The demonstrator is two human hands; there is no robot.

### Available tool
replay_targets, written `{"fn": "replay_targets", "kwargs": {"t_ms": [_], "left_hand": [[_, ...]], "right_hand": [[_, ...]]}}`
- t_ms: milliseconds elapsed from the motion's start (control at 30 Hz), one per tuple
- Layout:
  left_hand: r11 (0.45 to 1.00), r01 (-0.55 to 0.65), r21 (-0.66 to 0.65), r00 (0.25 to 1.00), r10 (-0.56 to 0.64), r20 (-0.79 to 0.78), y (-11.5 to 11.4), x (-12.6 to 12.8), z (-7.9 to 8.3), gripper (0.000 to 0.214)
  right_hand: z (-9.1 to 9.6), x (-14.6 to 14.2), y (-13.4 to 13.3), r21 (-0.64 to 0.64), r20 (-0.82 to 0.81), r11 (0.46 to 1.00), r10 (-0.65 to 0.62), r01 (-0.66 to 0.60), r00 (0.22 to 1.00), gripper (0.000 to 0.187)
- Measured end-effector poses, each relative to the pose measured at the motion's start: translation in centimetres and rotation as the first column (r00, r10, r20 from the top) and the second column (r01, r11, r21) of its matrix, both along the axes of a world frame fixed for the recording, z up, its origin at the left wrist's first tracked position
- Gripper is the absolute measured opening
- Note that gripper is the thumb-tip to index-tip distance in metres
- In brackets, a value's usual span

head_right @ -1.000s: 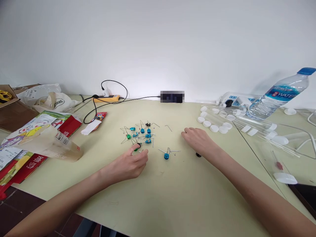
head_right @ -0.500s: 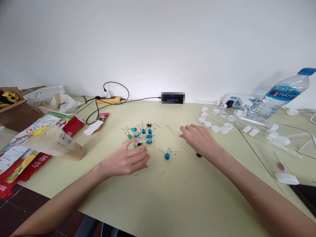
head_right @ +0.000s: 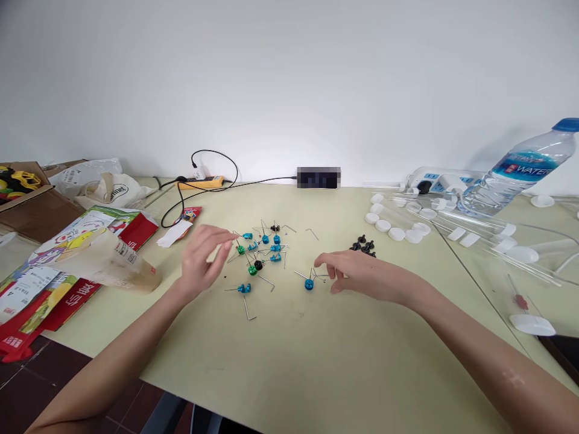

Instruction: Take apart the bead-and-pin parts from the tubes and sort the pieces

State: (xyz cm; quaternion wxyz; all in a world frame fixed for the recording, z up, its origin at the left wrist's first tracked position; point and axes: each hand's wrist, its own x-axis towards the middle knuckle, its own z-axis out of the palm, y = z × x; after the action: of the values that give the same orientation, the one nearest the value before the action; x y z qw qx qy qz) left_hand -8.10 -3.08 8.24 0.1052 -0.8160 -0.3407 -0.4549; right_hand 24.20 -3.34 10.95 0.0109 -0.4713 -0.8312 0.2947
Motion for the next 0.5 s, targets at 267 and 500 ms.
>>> {"fn": "replay_targets", "kwargs": {"t_ms": [267,500], "left_hand": [[0.919,0.239,-0.313,0.902,-0.33,-0.278,-4.1,5.7,-3.3,0.016],[0.936,0.211,-0.283,0.836,-0.322,-0.443,-3.9,5.8,-4.6,0.023]], "right_hand": [[-0.3,-4.0,-1.4,0.233,-0.069,0.964,0.15,-0.13,0.986,0.028],[-3.1,-4.7,-2.2,0.321,-0.159,0.938,0.189,-0.13,0.969,0.03]]}}
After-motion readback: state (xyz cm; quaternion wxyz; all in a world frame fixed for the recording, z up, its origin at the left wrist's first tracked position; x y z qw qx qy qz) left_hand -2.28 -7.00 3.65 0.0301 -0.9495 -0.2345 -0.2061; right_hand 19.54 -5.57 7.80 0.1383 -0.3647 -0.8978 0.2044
